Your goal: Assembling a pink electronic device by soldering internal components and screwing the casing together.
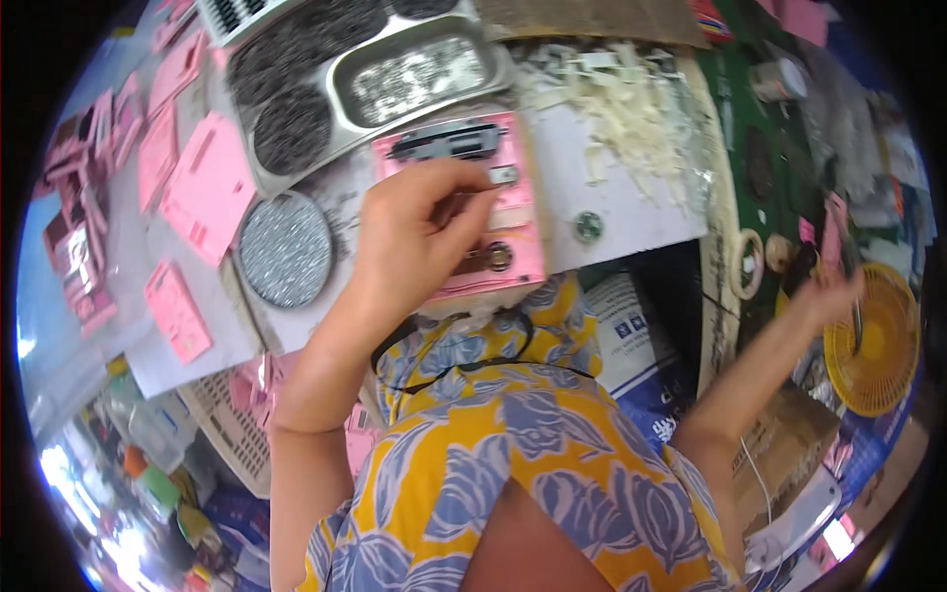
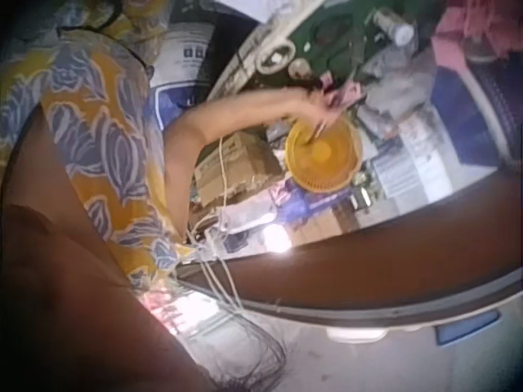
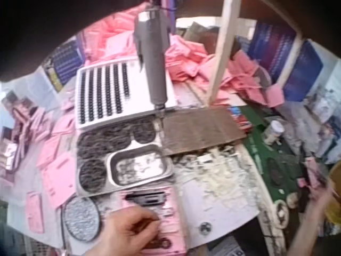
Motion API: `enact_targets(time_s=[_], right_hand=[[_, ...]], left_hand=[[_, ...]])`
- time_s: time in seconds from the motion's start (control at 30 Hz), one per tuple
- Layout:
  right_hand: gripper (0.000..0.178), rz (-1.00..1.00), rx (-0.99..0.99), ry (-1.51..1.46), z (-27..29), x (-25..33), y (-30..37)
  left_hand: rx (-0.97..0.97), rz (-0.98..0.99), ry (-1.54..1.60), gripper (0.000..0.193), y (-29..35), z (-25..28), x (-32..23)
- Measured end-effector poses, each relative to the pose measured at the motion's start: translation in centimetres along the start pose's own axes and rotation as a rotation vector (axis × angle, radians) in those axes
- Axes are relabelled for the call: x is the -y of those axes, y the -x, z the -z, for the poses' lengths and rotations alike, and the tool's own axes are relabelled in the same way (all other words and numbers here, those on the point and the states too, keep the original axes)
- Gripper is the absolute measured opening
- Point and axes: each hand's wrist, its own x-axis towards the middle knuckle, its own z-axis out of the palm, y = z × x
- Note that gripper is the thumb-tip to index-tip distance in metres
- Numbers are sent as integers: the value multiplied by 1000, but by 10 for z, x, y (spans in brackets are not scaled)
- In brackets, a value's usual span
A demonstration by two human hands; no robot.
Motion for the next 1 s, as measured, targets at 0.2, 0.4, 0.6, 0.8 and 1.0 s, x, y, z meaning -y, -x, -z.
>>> enact_targets(time_s=[0.2, 0.4, 0.6, 0.8, 1.0], right_hand=[[28, -289, 212, -181, -29, 31, 138], [27, -84, 978, 80, -79, 4, 254], [28, -46, 1174, 43, -103, 2, 277], [28, -64, 1201, 28, -107, -1, 281], [29, -37, 1227, 21, -111, -4, 282]], left_hand=[[-138, -382, -430, 12, -17, -13, 29], [-138, -312, -535, 14, -16, -21, 28], [-146, -325, -533, 11, -17, -23, 32], [-134, -317, -559, 14, -17, -21, 29], [-142, -320, -584, 15, -16, -21, 31]])
